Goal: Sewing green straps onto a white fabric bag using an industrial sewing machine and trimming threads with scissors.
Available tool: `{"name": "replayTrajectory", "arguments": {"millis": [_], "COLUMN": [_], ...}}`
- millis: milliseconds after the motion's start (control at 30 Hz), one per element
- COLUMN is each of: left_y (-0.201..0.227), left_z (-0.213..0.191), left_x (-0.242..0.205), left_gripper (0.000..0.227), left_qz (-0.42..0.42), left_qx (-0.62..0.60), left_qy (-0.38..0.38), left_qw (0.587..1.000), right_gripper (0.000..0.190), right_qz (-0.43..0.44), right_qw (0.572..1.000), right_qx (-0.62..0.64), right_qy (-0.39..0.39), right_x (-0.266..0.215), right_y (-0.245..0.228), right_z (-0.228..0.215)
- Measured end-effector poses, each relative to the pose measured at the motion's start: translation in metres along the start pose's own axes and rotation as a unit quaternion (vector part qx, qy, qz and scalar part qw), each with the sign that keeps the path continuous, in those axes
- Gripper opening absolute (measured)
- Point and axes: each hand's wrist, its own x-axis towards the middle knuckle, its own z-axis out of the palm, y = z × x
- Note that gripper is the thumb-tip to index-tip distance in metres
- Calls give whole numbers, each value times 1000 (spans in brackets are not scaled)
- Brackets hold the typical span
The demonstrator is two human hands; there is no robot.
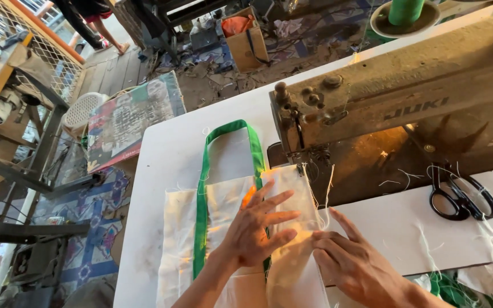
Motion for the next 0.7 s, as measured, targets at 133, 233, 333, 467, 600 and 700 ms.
{"name": "replayTrajectory", "arguments": {"millis": [133,233,333,467,600,700], "left_y": [8,4,-6,-13,-6,-2], "left_z": [3,6,8,16,17,17], "left_x": [-3,-4,-1,-5,-5,-5], "left_gripper": [74,83,86,85,87,89], "left_qz": [43,79,93,91,80,71], "left_qx": [18,59,80,107,131,134], "left_qy": [-3,-8,-11,-14,-20,-30], "left_qw": [999,995,992,990,988,988], "right_gripper": [17,15,17,17,16,15], "right_qz": [-58,-84,-91,-102,-80,-71], "right_qw": [998,996,996,995,997,997], "right_qx": [-5,0,3,-22,-14,1], "right_qy": [-12,-18,-13,-7,-12,-21], "right_x": [11,9,15,19,12,9], "right_y": [9,15,18,15,18,19], "right_z": [-10,-8,-10,-12,-7,-6]}}
